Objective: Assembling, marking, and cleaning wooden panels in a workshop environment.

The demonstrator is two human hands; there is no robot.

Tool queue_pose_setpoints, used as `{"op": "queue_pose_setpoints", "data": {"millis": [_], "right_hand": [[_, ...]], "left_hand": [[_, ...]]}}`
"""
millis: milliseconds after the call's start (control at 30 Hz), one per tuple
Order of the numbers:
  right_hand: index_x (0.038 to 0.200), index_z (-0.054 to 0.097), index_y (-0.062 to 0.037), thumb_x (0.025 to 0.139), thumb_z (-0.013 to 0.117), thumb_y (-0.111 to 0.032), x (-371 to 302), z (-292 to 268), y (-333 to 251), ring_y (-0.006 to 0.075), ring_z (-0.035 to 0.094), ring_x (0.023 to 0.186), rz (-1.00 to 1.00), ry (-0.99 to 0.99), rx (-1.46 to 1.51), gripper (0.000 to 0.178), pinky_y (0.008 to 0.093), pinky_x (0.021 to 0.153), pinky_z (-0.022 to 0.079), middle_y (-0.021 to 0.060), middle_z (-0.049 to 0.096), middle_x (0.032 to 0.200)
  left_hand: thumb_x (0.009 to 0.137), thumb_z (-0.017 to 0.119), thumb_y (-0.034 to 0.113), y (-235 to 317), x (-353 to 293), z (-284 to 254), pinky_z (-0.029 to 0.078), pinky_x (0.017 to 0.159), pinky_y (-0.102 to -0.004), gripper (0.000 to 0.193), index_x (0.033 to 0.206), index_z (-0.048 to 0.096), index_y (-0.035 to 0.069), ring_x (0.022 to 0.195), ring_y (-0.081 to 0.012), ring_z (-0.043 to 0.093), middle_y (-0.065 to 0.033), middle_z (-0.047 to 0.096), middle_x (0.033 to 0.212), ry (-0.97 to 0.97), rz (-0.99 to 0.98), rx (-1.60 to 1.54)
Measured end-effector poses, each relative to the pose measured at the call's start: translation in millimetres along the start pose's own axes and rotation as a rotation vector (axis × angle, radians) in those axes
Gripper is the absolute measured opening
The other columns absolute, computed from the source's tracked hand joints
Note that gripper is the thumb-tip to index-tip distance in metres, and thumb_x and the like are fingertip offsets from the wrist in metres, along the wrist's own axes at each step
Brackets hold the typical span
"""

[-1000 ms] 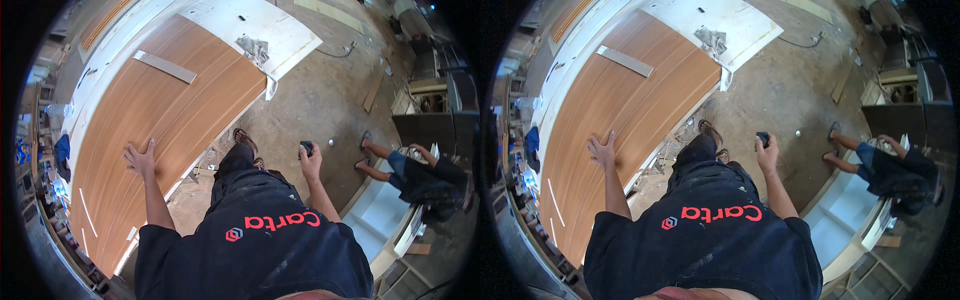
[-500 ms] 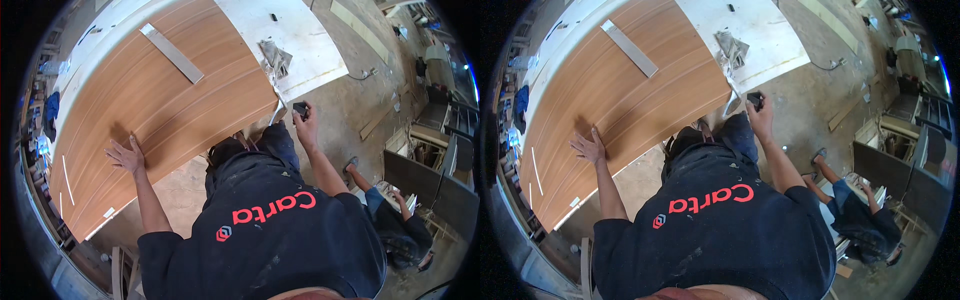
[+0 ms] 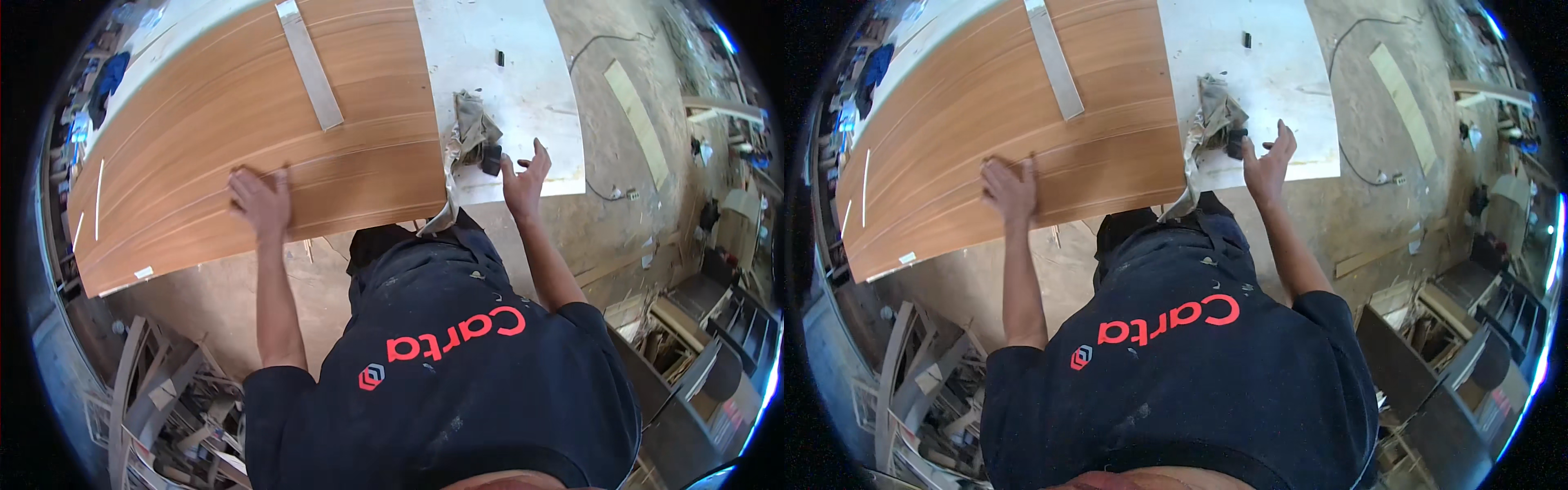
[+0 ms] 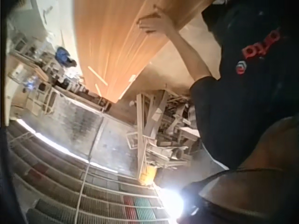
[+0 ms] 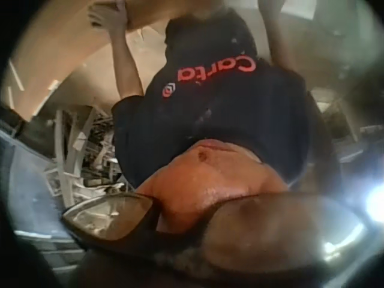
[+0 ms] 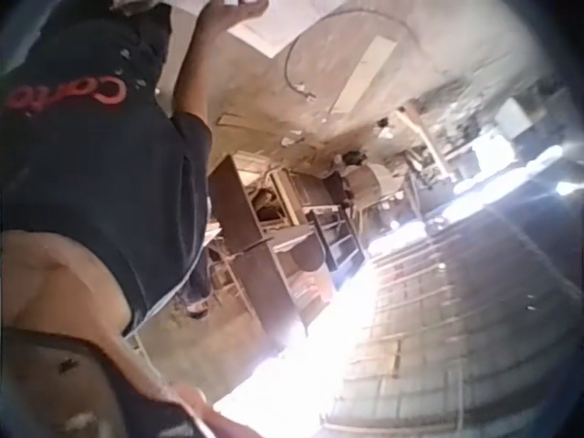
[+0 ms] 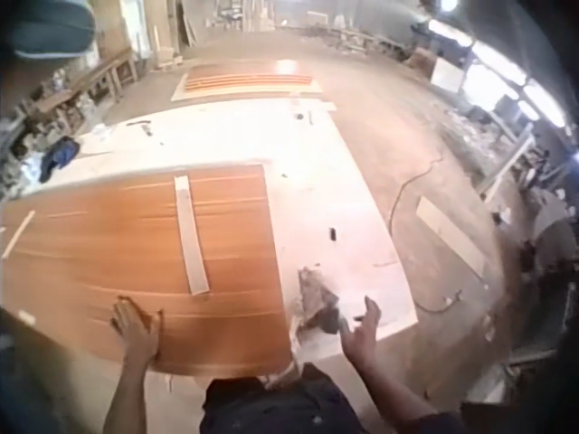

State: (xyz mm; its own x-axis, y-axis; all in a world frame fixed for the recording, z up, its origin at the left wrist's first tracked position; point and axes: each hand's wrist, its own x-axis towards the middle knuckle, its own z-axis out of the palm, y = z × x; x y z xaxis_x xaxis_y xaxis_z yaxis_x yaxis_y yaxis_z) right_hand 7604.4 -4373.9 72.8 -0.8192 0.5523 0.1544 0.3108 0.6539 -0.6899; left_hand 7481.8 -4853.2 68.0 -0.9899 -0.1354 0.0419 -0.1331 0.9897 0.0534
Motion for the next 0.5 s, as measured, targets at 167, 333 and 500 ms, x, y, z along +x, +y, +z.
{"op": "queue_pose_setpoints", "data": {"millis": [167, 333, 500], "right_hand": [[0.151, 0.038, 0.0035, 0.096, 0.072, -0.017, 10.4, -24.2, 13.0, 0.0252, 0.061, 0.105, 0.052, -0.105, 0.136, 0.068, 0.0346, 0.087, 0.053, 0.0208, 0.041, 0.145], [0.151, 0.038, 0.0028, 0.096, 0.071, -0.014, 20.4, -46.5, 21.5, 0.0255, 0.061, 0.106, 0.056, -0.151, 0.229, 0.066, 0.0355, 0.088, 0.052, 0.0189, 0.044, 0.143], [0.15, 0.04, 0.0018, 0.095, 0.07, -0.011, 36.4, -51.6, 24.8, 0.0254, 0.061, 0.105, 0.022, -0.208, 0.283, 0.063, 0.0364, 0.088, 0.052, 0.0174, 0.046, 0.141]], "left_hand": [[0.093, 0.038, 0.08, 151.0, -64.2, 0.9, 0.01, 0.121, -0.0627, 0.11, 0.155, 0.029, -0.01, 0.154, -0.0464, 0.018, -0.0296, 0.027, 0.163, -0.072, 0.442, -0.303], [0.098, 0.052, 0.062, 297.6, -110.8, -25.6, 0.027, 0.121, -0.0516, 0.077, 0.154, 0.048, 0.01, 0.144, -0.0402, 0.043, -0.0238, 0.039, 0.161, -0.583, 0.964, -0.75], [0.103, 0.041, 0.066, 321.2, -105.2, -56.9, 0.038, 0.117, -0.0484, 0.075, 0.148, 0.055, 0.009, 0.141, -0.0408, 0.048, -0.022, 0.049, 0.155, -0.24, 1.041, -0.978]]}}
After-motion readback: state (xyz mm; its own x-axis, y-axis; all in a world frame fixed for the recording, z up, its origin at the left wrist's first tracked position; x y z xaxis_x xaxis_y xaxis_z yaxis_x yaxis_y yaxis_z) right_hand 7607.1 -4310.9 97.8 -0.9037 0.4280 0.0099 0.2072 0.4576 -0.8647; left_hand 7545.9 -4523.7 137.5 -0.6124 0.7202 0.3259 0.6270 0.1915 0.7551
